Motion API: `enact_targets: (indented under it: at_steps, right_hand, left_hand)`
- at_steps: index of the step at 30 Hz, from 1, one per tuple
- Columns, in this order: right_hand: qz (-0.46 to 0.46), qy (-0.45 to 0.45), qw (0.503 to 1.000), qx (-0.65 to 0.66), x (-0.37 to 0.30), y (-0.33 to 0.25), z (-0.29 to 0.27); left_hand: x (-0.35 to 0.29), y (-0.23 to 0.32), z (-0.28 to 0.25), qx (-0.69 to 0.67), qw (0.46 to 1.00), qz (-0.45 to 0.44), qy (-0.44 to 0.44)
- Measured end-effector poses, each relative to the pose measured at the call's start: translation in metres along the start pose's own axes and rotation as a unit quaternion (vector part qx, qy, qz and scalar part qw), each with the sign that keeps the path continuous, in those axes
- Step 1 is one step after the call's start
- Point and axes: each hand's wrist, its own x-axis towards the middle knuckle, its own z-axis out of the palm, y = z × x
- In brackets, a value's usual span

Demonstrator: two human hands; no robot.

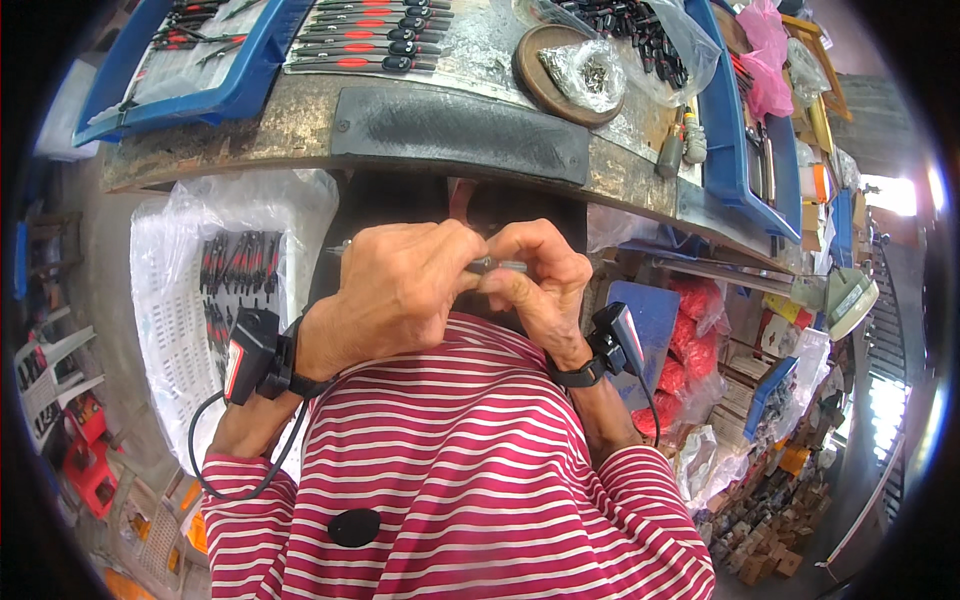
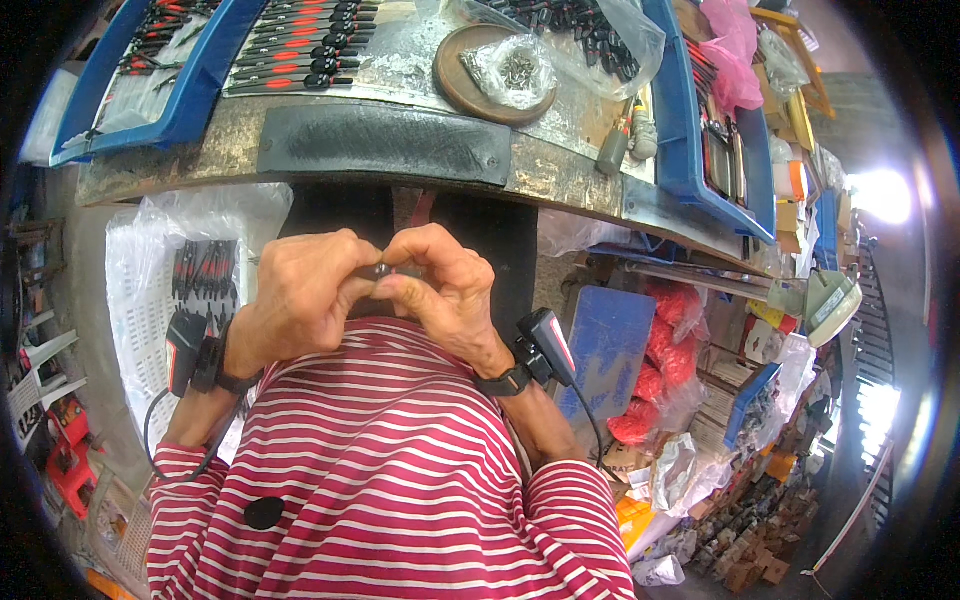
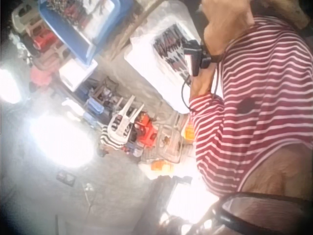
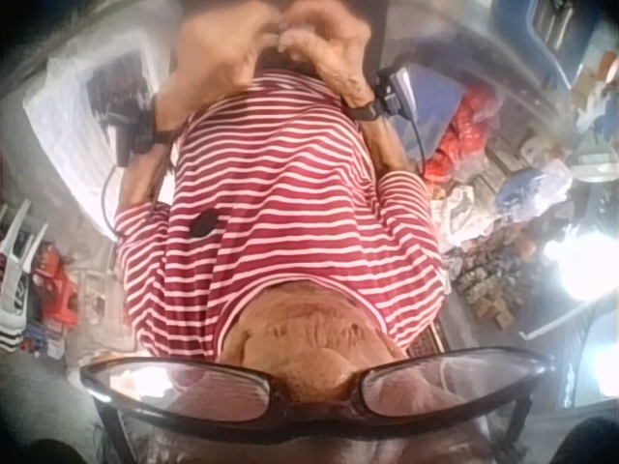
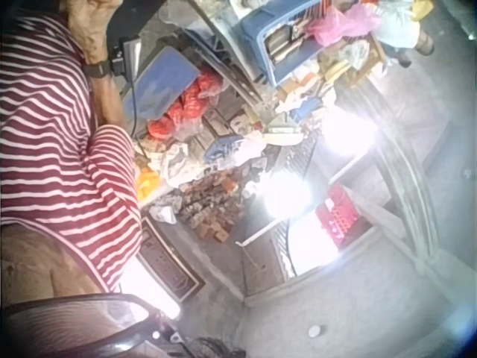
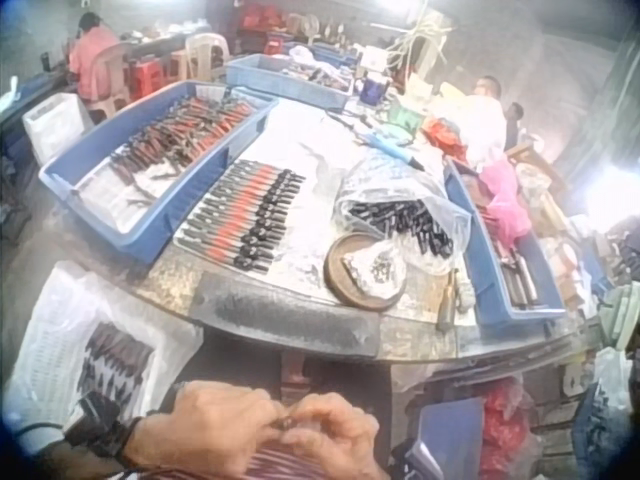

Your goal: The person assembles small keychains by inserting metal pins into black plastic casings. They repeatedly pick up a casing, insert a pin, and place the finished unit into a blue tray. The process is repeated for several units throughout the clip.

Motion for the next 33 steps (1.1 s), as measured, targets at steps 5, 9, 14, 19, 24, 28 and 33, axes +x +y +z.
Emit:
enact_targets:
  at_steps: [5, 9, 14, 19, 24, 28, 33]
  right_hand:
    - [-0.009, 0.026, 1.000, -0.001, 0.002, 0.000, 0.009]
    - [0.008, 0.045, 0.999, 0.029, 0.003, 0.003, 0.014]
    - [0.014, 0.044, 0.998, 0.047, 0.006, 0.006, 0.012]
    - [0.032, 0.021, 0.997, 0.071, 0.010, 0.008, 0.006]
    - [0.047, 0.019, 0.995, 0.083, 0.011, 0.010, 0.004]
    - [0.064, 0.026, 0.996, 0.057, 0.011, 0.008, 0.000]
    - [0.065, 0.020, 0.997, 0.042, 0.009, 0.008, -0.001]
  left_hand:
    - [0.000, -0.003, 0.001, 0.008, 0.999, -0.040, 0.026]
    - [-0.001, -0.002, 0.003, 0.010, 0.997, -0.063, 0.036]
    - [-0.001, 0.002, 0.008, 0.011, 0.994, -0.085, 0.061]
    - [-0.003, -0.003, 0.006, 0.016, 0.996, -0.076, 0.041]
    - [-0.002, -0.009, 0.005, -0.012, 0.996, -0.091, 0.013]
    - [0.000, -0.007, 0.001, -0.079, 0.987, -0.140, -0.017]
    - [0.002, -0.006, -0.009, -0.186, 0.946, -0.248, -0.094]
